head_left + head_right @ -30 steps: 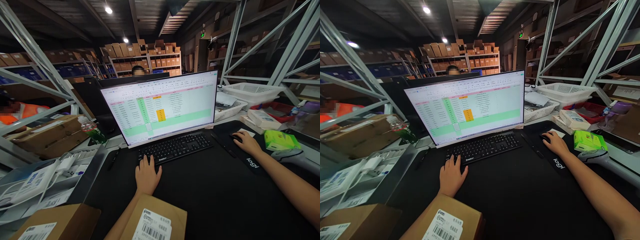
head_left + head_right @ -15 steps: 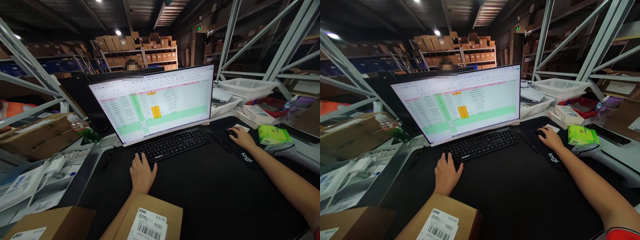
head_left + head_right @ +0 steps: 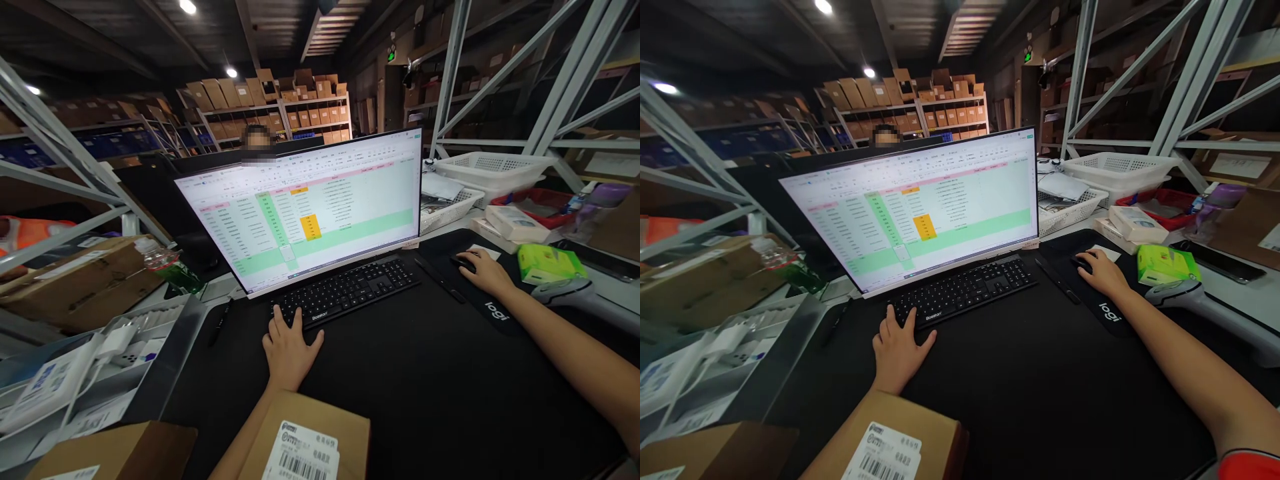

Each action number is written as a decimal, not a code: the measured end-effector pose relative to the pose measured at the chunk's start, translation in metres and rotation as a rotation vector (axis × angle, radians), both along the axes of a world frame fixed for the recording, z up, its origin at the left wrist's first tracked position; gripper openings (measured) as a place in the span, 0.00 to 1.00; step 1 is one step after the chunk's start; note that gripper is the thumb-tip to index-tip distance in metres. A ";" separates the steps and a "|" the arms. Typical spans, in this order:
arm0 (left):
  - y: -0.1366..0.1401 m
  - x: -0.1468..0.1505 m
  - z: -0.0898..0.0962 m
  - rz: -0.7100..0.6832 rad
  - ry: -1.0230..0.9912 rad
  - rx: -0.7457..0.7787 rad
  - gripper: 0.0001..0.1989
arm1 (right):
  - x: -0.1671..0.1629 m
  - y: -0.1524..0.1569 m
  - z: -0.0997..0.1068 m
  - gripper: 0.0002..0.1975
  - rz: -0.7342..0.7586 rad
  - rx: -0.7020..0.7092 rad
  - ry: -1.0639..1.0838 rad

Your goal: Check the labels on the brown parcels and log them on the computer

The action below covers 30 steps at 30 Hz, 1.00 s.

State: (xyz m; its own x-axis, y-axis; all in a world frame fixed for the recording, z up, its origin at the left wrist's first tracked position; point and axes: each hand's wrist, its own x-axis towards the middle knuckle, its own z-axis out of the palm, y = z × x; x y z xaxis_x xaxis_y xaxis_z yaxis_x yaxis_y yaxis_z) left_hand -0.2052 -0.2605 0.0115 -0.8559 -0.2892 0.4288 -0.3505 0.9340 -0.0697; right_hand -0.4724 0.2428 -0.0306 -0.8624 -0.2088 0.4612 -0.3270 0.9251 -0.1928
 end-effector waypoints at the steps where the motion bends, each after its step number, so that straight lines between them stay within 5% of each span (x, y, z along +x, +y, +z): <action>1: 0.000 0.000 0.000 -0.009 0.012 0.008 0.34 | 0.000 0.000 0.000 0.24 0.004 0.000 0.007; 30: 0.000 0.003 -0.005 -0.003 0.049 -0.009 0.30 | -0.021 0.011 -0.018 0.26 0.115 -0.030 0.039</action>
